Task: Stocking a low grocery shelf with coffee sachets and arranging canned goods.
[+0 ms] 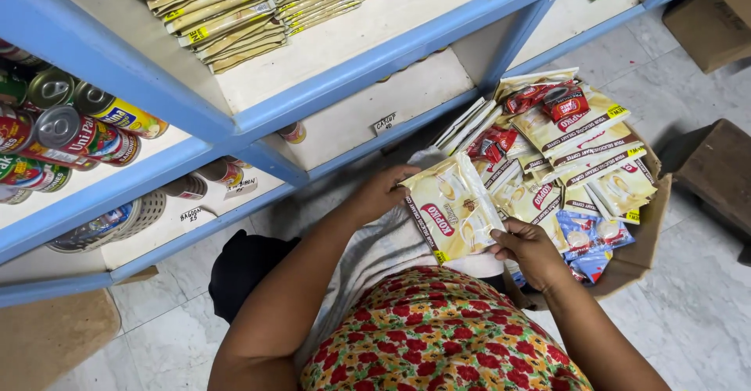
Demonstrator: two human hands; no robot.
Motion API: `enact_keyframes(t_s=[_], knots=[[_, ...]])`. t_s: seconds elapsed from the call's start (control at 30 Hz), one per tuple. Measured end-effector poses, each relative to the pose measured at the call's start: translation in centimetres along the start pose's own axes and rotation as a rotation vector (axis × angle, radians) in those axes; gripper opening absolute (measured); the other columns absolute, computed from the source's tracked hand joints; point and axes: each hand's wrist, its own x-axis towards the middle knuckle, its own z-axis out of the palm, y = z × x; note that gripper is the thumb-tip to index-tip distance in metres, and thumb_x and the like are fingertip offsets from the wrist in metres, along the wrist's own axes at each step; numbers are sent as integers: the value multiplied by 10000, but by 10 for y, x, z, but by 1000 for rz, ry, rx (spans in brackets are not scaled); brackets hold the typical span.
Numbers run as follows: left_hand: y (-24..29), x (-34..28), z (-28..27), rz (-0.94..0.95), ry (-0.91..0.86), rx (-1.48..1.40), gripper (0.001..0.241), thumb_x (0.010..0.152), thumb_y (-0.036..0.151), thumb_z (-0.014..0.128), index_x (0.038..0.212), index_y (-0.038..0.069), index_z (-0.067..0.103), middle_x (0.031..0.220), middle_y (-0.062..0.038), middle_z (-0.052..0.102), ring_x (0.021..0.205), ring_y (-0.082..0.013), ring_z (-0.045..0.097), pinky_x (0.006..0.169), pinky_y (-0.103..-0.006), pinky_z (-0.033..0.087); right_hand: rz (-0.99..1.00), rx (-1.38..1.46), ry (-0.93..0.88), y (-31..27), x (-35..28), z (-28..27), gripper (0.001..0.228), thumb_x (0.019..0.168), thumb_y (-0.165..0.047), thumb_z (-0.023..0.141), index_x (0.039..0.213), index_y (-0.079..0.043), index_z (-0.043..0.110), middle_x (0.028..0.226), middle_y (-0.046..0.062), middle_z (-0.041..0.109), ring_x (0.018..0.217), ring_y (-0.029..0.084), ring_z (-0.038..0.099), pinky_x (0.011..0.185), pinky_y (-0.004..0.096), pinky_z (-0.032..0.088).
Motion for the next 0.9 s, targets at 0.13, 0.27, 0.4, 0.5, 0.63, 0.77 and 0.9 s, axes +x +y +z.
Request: enact_keyframes(t_s=[0.13, 0.27, 0.4, 0.5, 0.63, 0.77, 0.9], knots=[[5, 2, 2, -111, 7, -197, 473, 968, -34, 560, 1432, 56, 530, 1177, -115, 668, 968, -144, 653, 802, -292, 564, -63, -29, -13, 2, 1, 1, 164, 952, -107, 666, 1062, -3, 728, 804, 60, 706, 694, 123, 644, 644, 273, 525], [-26, 3, 10, -138, 42, -210, 463, 980, -40, 561, 1431, 56, 531, 1097, -128, 664, 858, -145, 642, 733, -281, 561, -227, -199, 53, 8, 1, 7, 283, 951, -87, 656, 1233, -59, 657, 836, 69, 653, 714, 127, 653, 657, 282, 540], [-43, 13, 10, -100, 90, -249, 461, 971, -45, 574, 1418, 59, 532, 1100, -118, 639, 866, -136, 635, 709, -288, 577, -388, -250, 43, 15, 3, 7, 442, 931, -58, 667, 1366, -115, 612, 827, 81, 600, 717, 131, 648, 666, 290, 537], [-41, 15, 8, -107, 127, -254, 456, 958, -48, 585, 1399, 60, 546, 1098, -116, 630, 866, -145, 656, 687, -291, 595, -340, -221, -18, 11, 1, 8, 351, 923, -41, 658, 1272, -74, 688, 870, 74, 663, 746, 129, 657, 708, 289, 545], [-33, 17, 6, -126, 162, -275, 466, 947, -49, 589, 1398, 62, 551, 1115, -134, 617, 816, -175, 653, 668, -291, 579, -224, -150, -75, 6, -5, 13, 287, 900, -21, 672, 1172, -48, 763, 906, 76, 724, 781, 144, 670, 754, 277, 547], [-22, 10, 8, -85, 225, -252, 522, 901, -53, 603, 1403, 75, 540, 1262, -124, 584, 883, -193, 647, 741, -293, 571, -386, -311, -58, -3, -20, 24, 351, 804, 30, 768, 1145, -49, 768, 899, 22, 624, 767, 126, 572, 703, 250, 464], [-51, -7, 19, 36, 239, -131, 541, 875, -45, 656, 1393, 77, 557, 1333, -146, 559, 1094, -225, 604, 846, -324, 568, -539, -405, -3, 7, -23, 29, 318, 805, 4, 785, 1120, -41, 783, 830, 31, 562, 735, 128, 528, 674, 247, 435]])
